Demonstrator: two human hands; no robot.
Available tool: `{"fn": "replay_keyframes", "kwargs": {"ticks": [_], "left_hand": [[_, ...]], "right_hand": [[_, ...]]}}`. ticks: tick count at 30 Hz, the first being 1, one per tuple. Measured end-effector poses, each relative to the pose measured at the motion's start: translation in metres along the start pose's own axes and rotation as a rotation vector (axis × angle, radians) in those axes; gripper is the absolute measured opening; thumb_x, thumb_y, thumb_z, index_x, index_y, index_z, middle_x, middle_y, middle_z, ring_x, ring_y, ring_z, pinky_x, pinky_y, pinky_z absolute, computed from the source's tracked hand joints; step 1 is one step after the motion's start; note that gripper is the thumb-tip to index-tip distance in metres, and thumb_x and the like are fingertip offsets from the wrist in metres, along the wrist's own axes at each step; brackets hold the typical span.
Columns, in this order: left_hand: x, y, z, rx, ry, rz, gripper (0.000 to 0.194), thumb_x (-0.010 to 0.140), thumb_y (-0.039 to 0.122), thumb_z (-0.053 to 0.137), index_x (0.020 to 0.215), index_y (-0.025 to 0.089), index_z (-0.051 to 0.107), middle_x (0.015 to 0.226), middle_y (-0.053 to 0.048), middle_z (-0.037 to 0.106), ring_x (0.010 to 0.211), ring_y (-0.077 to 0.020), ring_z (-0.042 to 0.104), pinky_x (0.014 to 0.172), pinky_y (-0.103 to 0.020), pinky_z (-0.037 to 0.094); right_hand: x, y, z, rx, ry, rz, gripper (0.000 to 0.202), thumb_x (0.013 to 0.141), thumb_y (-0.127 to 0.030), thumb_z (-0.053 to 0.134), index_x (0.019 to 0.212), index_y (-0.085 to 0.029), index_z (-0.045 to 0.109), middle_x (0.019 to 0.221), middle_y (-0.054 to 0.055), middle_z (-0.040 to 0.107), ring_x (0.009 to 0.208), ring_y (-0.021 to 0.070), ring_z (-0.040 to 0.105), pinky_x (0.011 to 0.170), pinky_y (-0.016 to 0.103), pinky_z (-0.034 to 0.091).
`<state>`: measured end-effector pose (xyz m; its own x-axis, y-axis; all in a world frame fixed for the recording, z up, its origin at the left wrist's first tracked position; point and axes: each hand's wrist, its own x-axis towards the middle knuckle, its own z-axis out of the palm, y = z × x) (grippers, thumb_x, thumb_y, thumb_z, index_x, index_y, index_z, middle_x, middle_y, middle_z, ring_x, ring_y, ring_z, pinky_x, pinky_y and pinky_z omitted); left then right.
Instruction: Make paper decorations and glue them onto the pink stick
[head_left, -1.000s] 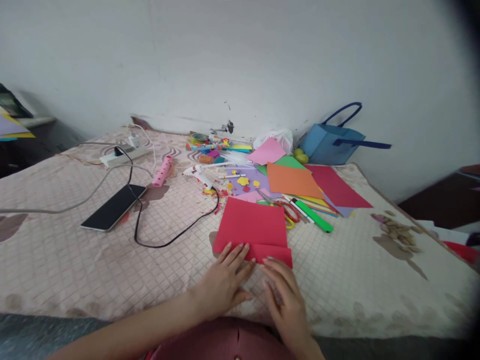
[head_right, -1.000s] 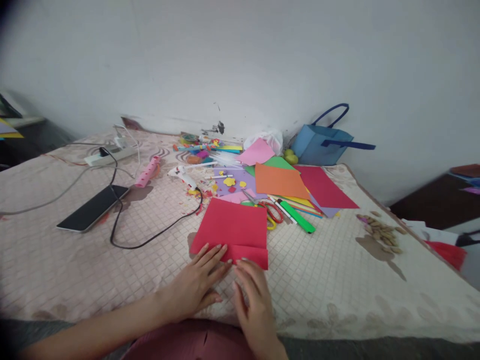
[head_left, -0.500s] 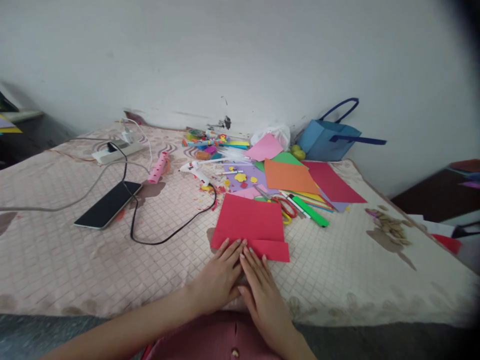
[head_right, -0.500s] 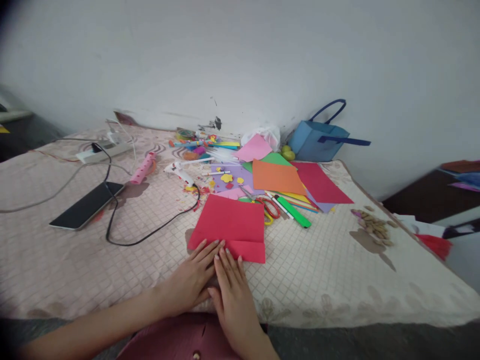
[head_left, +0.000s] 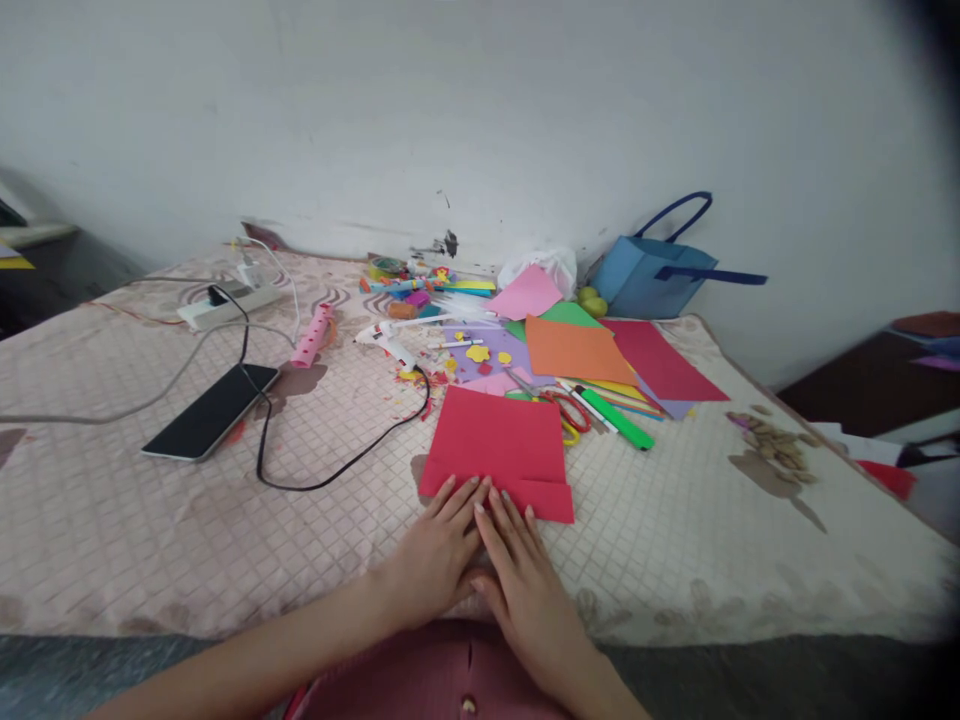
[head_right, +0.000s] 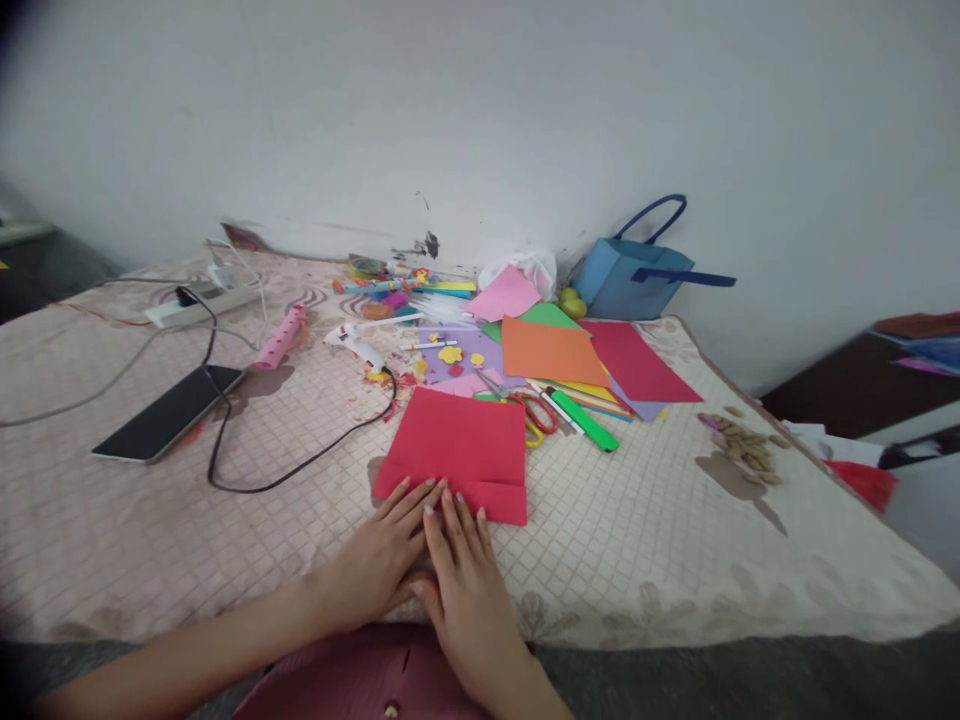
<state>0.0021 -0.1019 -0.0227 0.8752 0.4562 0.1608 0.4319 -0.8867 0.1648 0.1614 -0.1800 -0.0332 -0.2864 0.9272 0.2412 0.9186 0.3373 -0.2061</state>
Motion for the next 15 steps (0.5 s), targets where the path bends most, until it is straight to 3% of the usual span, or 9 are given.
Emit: {"fn": "replay_keyframes", "kwargs": {"ticks": [9,15], "left_hand": [[0.0011,0.0008,-0.0020,0.023,-0.028,-0.008,0.064,0.088,0.051,0.036,0.139,0.013,0.028,0.149,-0.013,0.018,0.137,-0.0264,0.013,0.112,-0.042,0.010],[0.0013,0.0013,-0.0051,0.024,-0.046,-0.016,0.065,0.089,0.050,0.033,0.141,0.013,0.023,0.149,-0.012,0.018,0.138,-0.0259,0.012,0.112,-0.043,0.009]], "right_hand": [[-0.0006,-0.0028,0.0003,-0.009,-0.024,0.026,0.073,0.088,-0.029,0.044,0.145,-0.011,0.002,0.149,0.017,0.015,0.137,0.0282,0.010,0.105,0.055,0.028],[-0.0043,-0.0002,0.0046,-0.036,-0.021,0.044,0.079,0.086,-0.031,0.048,0.144,-0.005,0.001,0.148,0.019,0.018,0.137,0.0284,0.012,0.106,0.052,0.030]]}}
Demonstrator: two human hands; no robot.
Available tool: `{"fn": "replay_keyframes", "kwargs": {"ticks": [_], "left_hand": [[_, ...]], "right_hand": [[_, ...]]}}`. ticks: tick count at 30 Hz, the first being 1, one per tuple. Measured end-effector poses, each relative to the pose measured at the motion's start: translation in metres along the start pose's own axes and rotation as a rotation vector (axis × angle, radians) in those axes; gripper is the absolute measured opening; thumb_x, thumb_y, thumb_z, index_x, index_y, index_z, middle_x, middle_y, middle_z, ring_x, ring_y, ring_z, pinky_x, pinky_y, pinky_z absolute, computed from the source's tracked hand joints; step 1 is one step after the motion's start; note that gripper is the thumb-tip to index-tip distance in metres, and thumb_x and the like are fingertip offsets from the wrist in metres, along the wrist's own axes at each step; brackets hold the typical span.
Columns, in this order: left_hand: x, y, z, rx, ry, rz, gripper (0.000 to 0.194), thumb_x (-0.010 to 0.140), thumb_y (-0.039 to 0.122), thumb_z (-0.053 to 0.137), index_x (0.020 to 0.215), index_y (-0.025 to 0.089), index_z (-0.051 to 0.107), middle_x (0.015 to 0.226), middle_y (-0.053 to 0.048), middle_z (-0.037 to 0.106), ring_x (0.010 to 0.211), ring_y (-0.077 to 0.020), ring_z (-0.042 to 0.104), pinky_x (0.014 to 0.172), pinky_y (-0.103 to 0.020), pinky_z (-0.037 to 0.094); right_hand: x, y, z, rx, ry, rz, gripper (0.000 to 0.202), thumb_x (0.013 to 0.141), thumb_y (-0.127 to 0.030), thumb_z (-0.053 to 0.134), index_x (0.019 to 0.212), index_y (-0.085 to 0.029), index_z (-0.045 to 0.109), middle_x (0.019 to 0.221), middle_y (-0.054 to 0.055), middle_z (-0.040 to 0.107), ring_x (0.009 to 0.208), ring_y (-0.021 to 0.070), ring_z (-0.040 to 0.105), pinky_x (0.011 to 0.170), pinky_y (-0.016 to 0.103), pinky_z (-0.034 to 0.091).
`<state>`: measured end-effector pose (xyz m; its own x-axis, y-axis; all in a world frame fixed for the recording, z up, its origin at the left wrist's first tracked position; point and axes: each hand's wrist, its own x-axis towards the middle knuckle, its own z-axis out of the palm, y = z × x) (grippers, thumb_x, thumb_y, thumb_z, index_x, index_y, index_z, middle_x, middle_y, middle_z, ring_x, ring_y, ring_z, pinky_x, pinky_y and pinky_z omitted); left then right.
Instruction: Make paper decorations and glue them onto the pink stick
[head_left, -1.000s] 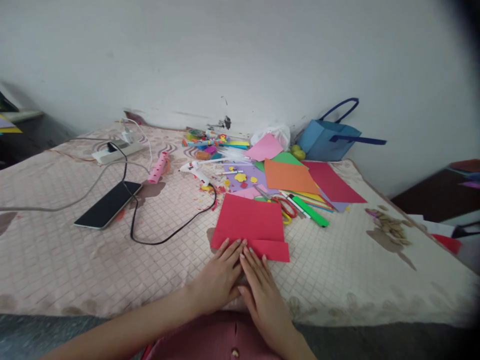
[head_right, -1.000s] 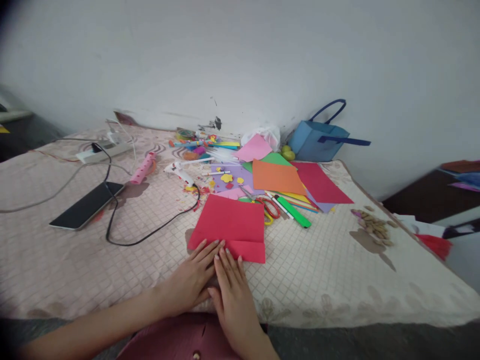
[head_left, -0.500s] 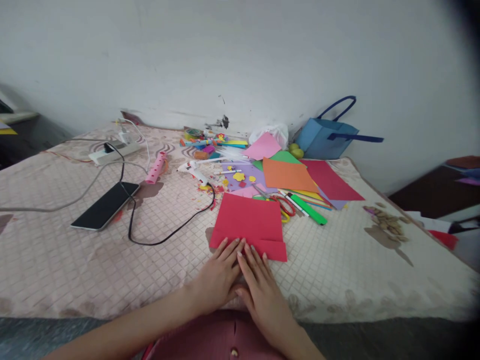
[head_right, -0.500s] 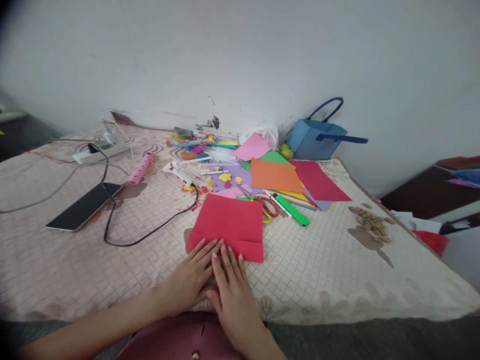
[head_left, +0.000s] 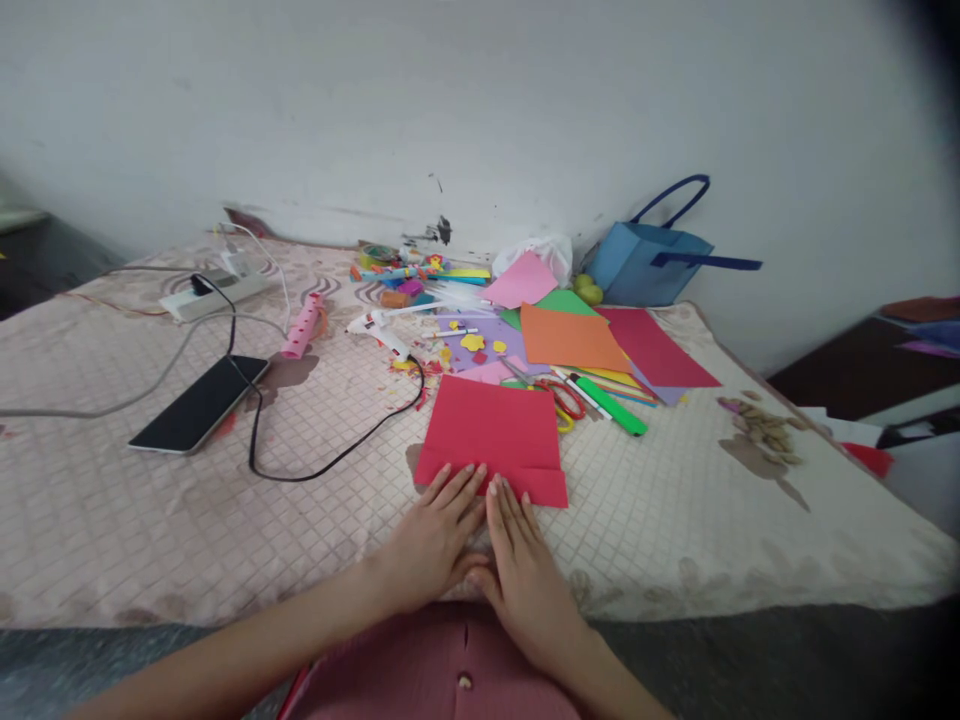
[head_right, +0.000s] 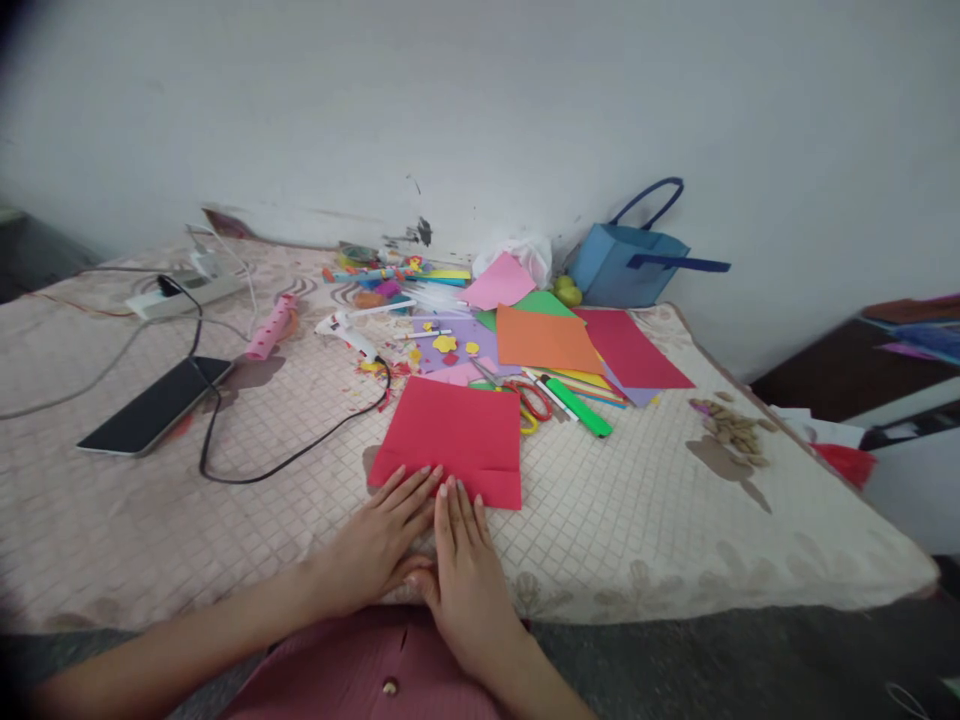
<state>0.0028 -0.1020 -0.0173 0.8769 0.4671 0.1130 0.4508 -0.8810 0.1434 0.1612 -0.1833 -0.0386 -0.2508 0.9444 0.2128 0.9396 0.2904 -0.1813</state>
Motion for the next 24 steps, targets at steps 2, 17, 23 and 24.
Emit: {"fn": "replay_keyframes", "kwargs": {"ticks": [2,17,23,24], "left_hand": [[0.000,0.000,-0.001,-0.005,-0.009,-0.003,0.067,0.088,0.051,0.035,0.142,0.013,0.021,0.149,-0.012,0.020,0.137,-0.0257,0.013,0.112,-0.043,0.009],[-0.024,-0.022,-0.010,0.004,-0.008,-0.012,0.070,0.087,0.056,0.032,0.143,0.016,0.017,0.151,-0.009,0.011,0.139,-0.0218,0.009,0.112,-0.040,0.007],[-0.038,-0.033,-0.014,0.037,-0.014,-0.060,0.067,0.089,0.053,0.029,0.144,0.018,0.011,0.150,-0.008,0.012,0.138,-0.0212,0.010,0.112,-0.041,0.007],[-0.039,-0.034,-0.014,0.038,-0.010,-0.059,0.067,0.090,0.053,0.029,0.144,0.018,0.011,0.150,-0.009,0.012,0.138,-0.0213,0.011,0.112,-0.042,0.007]], "right_hand": [[-0.001,0.001,0.000,-0.015,0.017,-0.005,0.079,0.086,-0.032,0.048,0.144,-0.005,0.002,0.148,0.018,0.020,0.137,0.0284,0.013,0.106,0.052,0.030],[-0.011,0.019,-0.008,-0.046,0.013,-0.011,0.067,0.088,-0.031,0.043,0.144,-0.013,0.012,0.149,0.012,0.021,0.137,0.0247,0.014,0.105,0.049,0.032],[-0.017,0.031,-0.010,-0.073,0.015,0.020,0.068,0.088,-0.031,0.042,0.145,-0.012,0.009,0.148,0.012,0.022,0.137,0.0247,0.016,0.105,0.048,0.032],[-0.020,0.035,-0.011,-0.084,0.026,0.033,0.067,0.089,-0.031,0.042,0.145,-0.013,0.009,0.148,0.012,0.023,0.137,0.0249,0.017,0.105,0.049,0.031]]}}
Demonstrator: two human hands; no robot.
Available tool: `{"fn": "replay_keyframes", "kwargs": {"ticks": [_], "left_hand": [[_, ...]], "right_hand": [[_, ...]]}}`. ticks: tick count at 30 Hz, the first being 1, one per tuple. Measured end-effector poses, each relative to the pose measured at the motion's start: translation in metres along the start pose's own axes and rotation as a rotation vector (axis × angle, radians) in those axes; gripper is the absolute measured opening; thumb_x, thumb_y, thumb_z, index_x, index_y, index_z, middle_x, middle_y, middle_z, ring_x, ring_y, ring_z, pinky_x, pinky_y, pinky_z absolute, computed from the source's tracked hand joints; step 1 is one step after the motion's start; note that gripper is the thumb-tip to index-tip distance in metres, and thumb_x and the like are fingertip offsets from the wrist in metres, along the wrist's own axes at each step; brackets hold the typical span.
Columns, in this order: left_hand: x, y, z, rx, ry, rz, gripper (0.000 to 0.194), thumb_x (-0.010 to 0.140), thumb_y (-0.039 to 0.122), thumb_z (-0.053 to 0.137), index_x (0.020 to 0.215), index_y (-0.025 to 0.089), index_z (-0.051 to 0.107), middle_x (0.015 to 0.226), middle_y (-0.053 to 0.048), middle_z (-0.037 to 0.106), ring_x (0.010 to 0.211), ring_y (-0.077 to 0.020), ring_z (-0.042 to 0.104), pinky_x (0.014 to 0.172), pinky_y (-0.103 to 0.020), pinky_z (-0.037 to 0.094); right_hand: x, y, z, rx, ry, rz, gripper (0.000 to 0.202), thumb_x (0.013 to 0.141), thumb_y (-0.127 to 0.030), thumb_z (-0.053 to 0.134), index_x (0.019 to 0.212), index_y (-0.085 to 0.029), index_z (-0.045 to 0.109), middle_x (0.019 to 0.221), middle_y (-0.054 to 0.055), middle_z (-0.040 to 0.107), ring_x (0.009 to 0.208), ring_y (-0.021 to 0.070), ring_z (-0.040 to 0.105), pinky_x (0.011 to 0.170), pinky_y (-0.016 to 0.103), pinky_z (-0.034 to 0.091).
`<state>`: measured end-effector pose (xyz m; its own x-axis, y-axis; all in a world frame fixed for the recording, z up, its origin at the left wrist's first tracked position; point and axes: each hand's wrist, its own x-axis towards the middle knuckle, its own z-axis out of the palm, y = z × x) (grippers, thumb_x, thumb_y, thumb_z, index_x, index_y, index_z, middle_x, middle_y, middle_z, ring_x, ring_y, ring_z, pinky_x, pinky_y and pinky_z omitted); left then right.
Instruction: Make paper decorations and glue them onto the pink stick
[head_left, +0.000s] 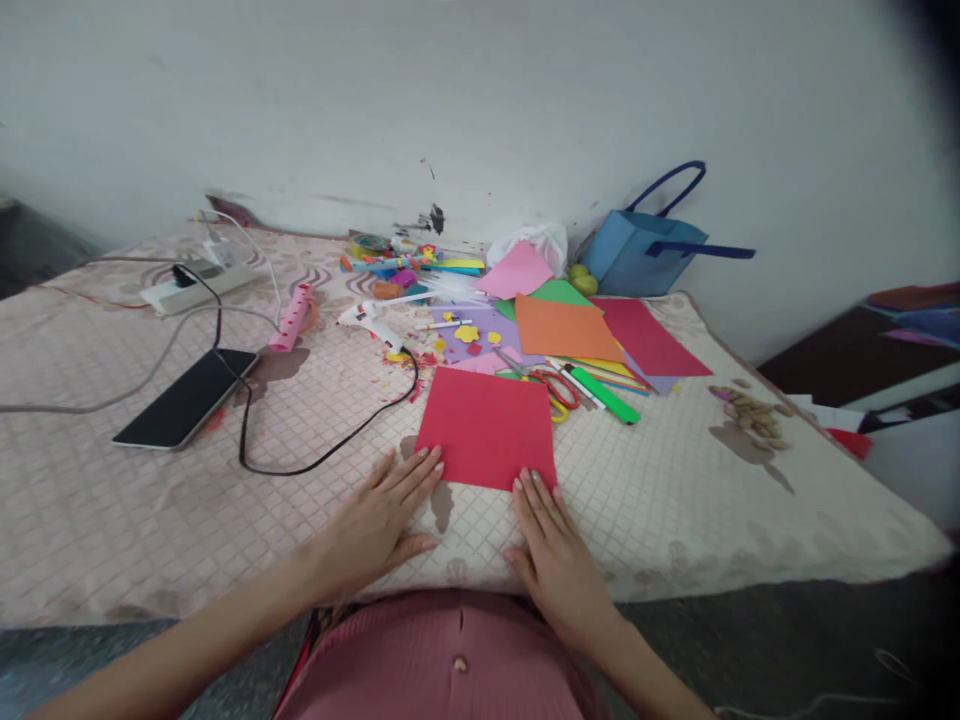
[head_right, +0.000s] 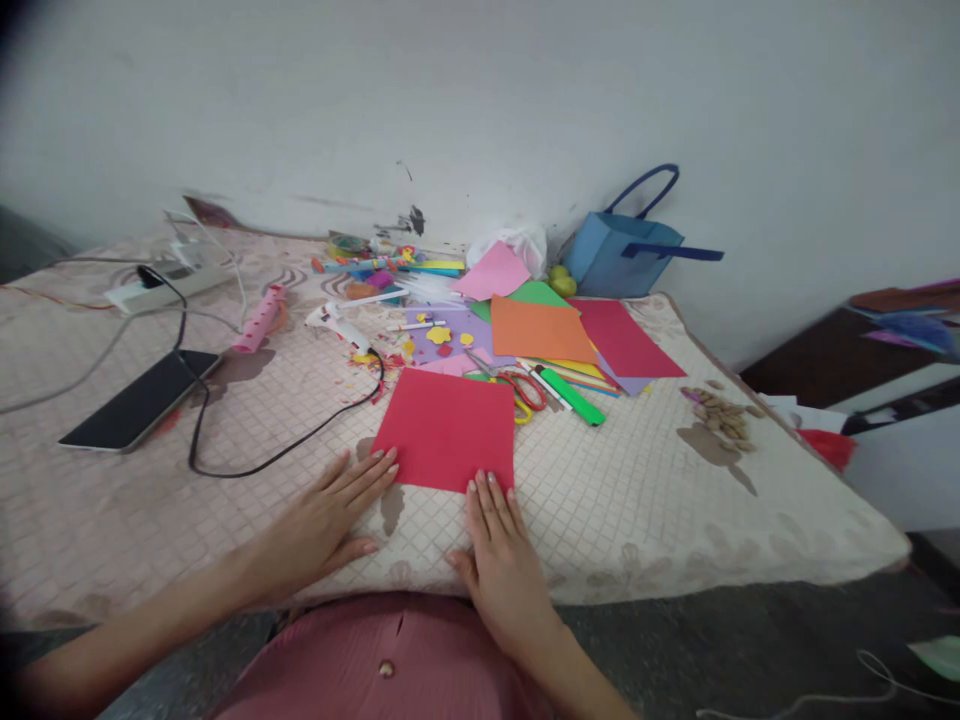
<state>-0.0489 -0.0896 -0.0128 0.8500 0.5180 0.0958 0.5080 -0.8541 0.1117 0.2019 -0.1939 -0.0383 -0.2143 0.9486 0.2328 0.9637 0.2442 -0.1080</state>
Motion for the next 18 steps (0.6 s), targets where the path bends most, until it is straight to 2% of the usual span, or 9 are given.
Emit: {"fn": "replay_keyframes", "kwargs": {"ticks": [5,10,15,18], "left_hand": [[-0.001,-0.001,0.001,0.000,0.006,0.000,0.066,0.090,0.051,0.029,0.144,0.019,0.009,0.150,-0.009,0.013,0.138,-0.0220,0.012,0.111,-0.043,0.007],[-0.002,-0.003,0.001,-0.002,0.005,0.004,0.066,0.090,0.051,0.030,0.144,0.019,0.009,0.150,-0.009,0.013,0.138,-0.0215,0.013,0.111,-0.043,0.007],[0.002,-0.003,-0.003,0.000,-0.020,0.020,0.064,0.091,0.049,0.029,0.144,0.017,0.010,0.150,-0.010,0.014,0.138,-0.0213,0.013,0.111,-0.044,0.007],[0.014,0.005,-0.006,-0.008,-0.009,0.045,0.066,0.090,0.052,0.030,0.143,0.017,0.013,0.150,-0.010,0.014,0.138,-0.0232,0.010,0.110,-0.048,0.003]], "right_hand": [[-0.020,0.024,-0.004,-0.088,0.044,0.048,0.065,0.090,-0.032,0.039,0.145,-0.013,0.008,0.146,0.014,0.027,0.134,0.0261,0.025,0.104,0.052,0.030],[-0.029,0.037,-0.006,-0.098,0.037,0.061,0.062,0.090,-0.031,0.038,0.145,-0.015,0.013,0.146,0.012,0.030,0.133,0.0256,0.027,0.104,0.051,0.031],[-0.017,0.038,-0.017,-0.015,0.054,0.094,0.051,0.089,-0.029,0.041,0.138,-0.017,0.033,0.139,0.011,0.042,0.129,0.0253,0.035,0.102,0.051,0.034],[0.003,0.023,-0.024,0.059,0.073,0.083,0.050,0.089,-0.027,0.041,0.137,-0.015,0.035,0.143,0.011,0.036,0.134,0.0241,0.026,0.106,0.049,0.031]]}}
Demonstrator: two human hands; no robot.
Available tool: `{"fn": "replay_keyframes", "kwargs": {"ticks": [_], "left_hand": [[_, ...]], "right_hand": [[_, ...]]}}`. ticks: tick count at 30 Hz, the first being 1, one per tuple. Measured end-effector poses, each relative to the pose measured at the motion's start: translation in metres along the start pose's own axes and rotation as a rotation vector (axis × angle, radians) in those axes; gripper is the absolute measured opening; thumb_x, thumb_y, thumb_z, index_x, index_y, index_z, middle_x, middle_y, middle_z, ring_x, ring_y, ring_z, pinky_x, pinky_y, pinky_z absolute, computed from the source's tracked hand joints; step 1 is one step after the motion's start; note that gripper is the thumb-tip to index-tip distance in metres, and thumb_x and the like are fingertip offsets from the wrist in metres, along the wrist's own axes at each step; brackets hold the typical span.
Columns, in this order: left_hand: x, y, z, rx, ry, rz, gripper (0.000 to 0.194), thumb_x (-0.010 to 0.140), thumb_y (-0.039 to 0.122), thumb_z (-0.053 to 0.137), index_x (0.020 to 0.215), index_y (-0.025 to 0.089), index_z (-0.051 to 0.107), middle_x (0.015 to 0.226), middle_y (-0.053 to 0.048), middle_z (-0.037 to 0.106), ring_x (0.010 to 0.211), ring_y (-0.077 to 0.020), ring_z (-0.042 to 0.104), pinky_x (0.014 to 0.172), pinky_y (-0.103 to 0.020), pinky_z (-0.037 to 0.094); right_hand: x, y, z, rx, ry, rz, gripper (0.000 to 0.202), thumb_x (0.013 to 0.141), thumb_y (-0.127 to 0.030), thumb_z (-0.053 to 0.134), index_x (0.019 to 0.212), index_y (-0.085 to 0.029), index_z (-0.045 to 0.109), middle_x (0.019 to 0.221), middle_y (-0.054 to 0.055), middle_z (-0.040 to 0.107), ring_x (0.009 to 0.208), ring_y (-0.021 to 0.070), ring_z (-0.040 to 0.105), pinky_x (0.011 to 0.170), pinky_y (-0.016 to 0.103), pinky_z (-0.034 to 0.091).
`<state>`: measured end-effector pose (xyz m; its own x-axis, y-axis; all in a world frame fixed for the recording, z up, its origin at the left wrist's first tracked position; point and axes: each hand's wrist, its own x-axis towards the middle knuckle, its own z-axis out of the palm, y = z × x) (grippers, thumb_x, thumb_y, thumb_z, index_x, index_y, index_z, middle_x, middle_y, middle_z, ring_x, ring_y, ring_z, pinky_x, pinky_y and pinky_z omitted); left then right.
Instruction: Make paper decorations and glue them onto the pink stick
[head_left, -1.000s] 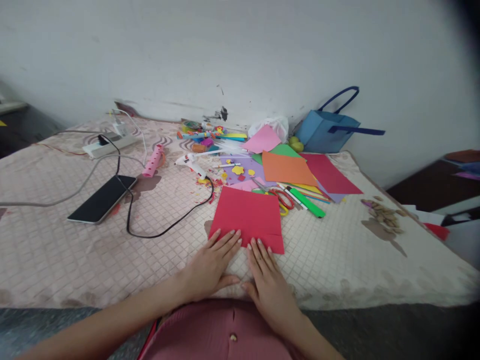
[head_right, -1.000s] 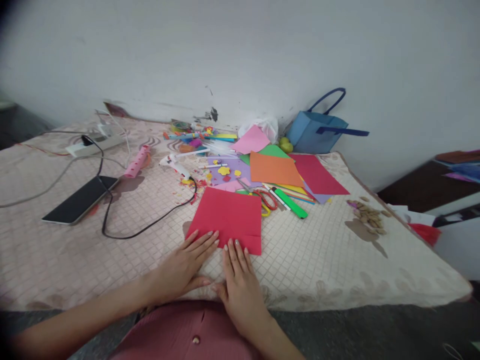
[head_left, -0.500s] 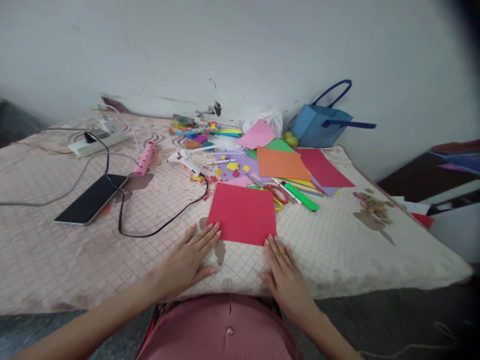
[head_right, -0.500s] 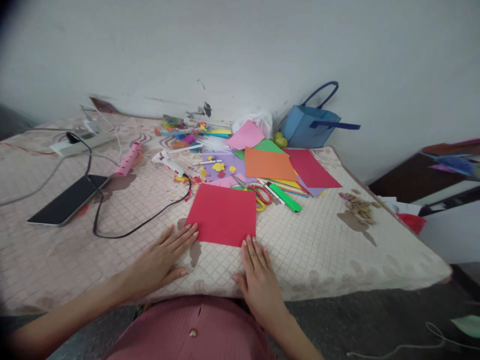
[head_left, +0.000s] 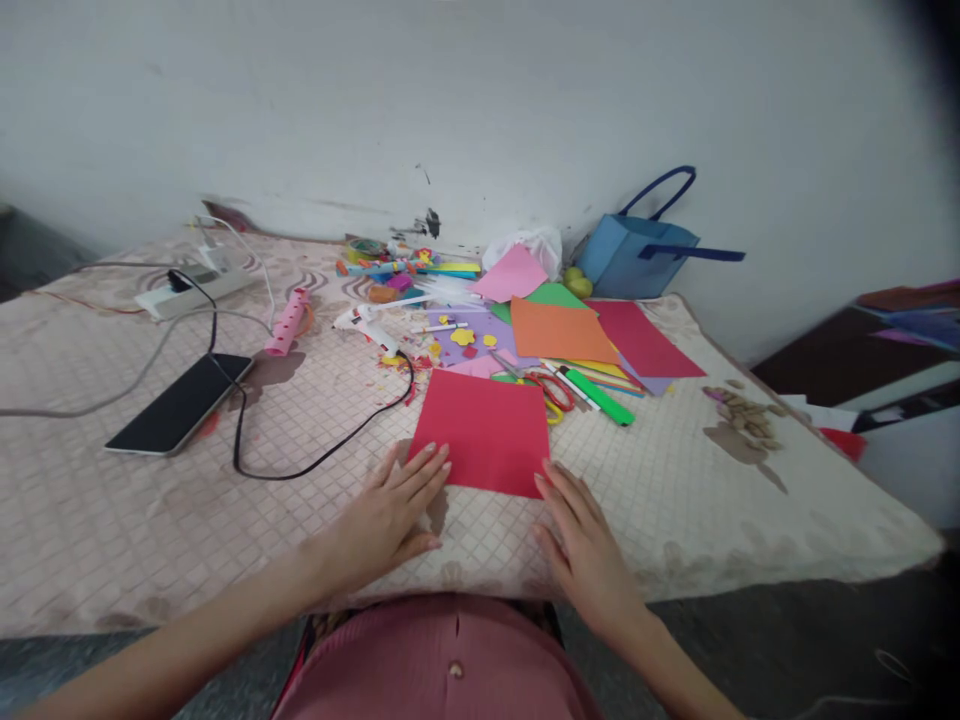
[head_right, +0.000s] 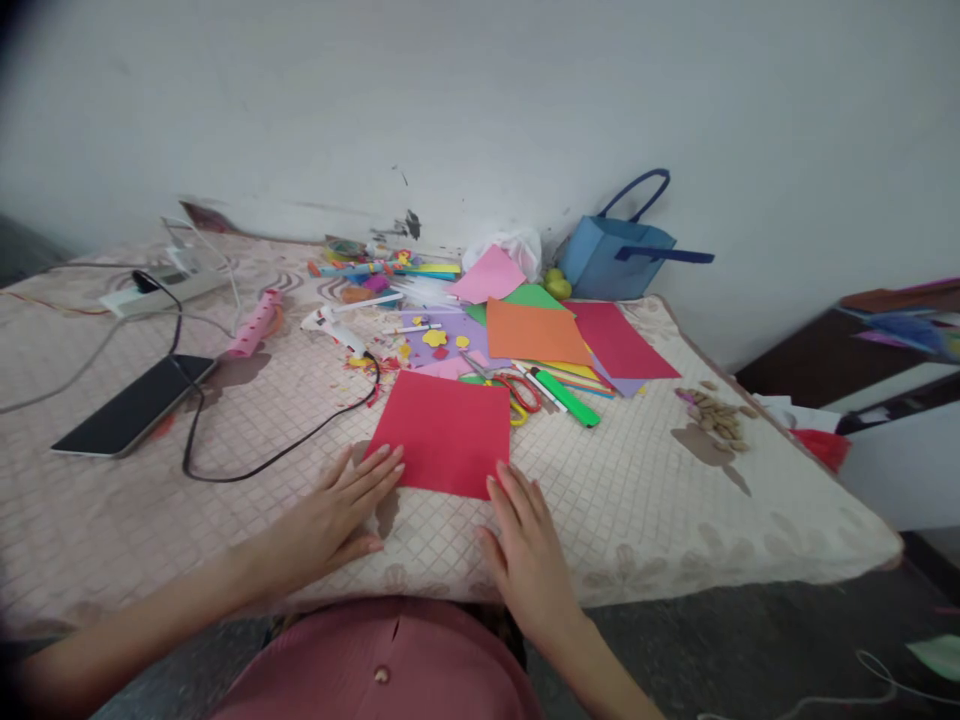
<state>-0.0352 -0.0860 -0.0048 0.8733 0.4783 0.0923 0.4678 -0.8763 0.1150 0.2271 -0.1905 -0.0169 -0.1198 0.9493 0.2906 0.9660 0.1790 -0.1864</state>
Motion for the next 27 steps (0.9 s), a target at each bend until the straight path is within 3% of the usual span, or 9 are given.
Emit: {"fn": "replay_keyframes", "kwargs": {"ticks": [5,8,12,18,20,23,27], "left_hand": [[0.024,0.012,0.005,-0.079,-0.060,0.160,0.070,0.087,0.057,0.031,0.142,0.016,0.019,0.149,-0.010,0.021,0.138,-0.0231,0.013,0.112,-0.045,0.003],[0.027,0.011,0.011,-0.112,-0.072,0.170,0.071,0.087,0.058,0.030,0.143,0.016,0.017,0.148,-0.011,0.021,0.138,-0.0228,0.013,0.112,-0.045,0.003],[0.024,0.005,0.012,-0.131,-0.057,0.178,0.071,0.087,0.056,0.031,0.144,0.019,0.009,0.150,-0.009,0.015,0.138,-0.0208,0.011,0.112,-0.043,0.004],[0.003,-0.016,0.003,-0.123,-0.049,0.075,0.067,0.090,0.049,0.035,0.144,0.021,0.007,0.151,-0.006,0.012,0.138,-0.0199,0.011,0.113,-0.040,0.006],[-0.006,-0.024,0.000,-0.138,-0.029,0.017,0.064,0.091,0.045,0.036,0.144,0.022,0.008,0.151,-0.006,0.012,0.138,-0.0205,0.013,0.113,-0.041,0.008],[-0.013,-0.034,-0.005,-0.246,-0.019,-0.035,0.059,0.092,0.039,0.036,0.143,0.022,0.014,0.149,-0.006,0.020,0.136,-0.0202,0.020,0.112,-0.042,0.016],[-0.008,-0.040,-0.002,-0.445,0.182,-0.292,0.044,0.092,0.033,0.037,0.133,0.018,0.037,0.137,-0.009,0.043,0.125,-0.0197,0.041,0.103,-0.036,0.035]], "right_hand": [[0.028,-0.037,0.012,0.043,-0.133,-0.144,0.062,0.086,-0.026,0.045,0.142,-0.013,0.022,0.149,0.011,0.022,0.138,0.0240,0.012,0.108,0.049,0.026],[0.031,-0.041,0.021,0.006,-0.179,-0.138,0.070,0.083,-0.030,0.050,0.143,-0.010,0.020,0.149,0.014,0.018,0.138,0.0269,0.009,0.108,0.050,0.024],[0.019,-0.023,0.022,-0.038,-0.177,-0.077,0.066,0.084,-0.030,0.048,0.142,-0.008,0.024,0.150,0.015,0.016,0.138,0.0268,0.007,0.108,0.048,0.026],[-0.012,0.015,0.015,-0.050,-0.125,0.021,0.066,0.088,-0.031,0.041,0.145,-0.014,0.013,0.149,0.011,0.019,0.137,0.0246,0.015,0.108,0.048,0.027],[-0.018,0.024,0.012,-0.002,-0.106,0.031,0.061,0.088,-0.030,0.039,0.144,-0.016,0.018,0.148,0.010,0.024,0.136,0.0248,0.020,0.108,0.048,0.026],[-0.014,0.036,0.007,0.167,-0.051,0.105,0.045,0.091,-0.027,0.035,0.135,-0.017,0.037,0.138,0.011,0.043,0.127,0.0224,0.037,0.103,0.043,0.035],[0.014,0.049,0.002,0.297,0.113,0.278,0.028,0.090,-0.032,0.038,0.103,-0.017,0.057,0.101,0.012,0.061,0.095,0.0221,0.057,0.083,0.038,0.048]]}}
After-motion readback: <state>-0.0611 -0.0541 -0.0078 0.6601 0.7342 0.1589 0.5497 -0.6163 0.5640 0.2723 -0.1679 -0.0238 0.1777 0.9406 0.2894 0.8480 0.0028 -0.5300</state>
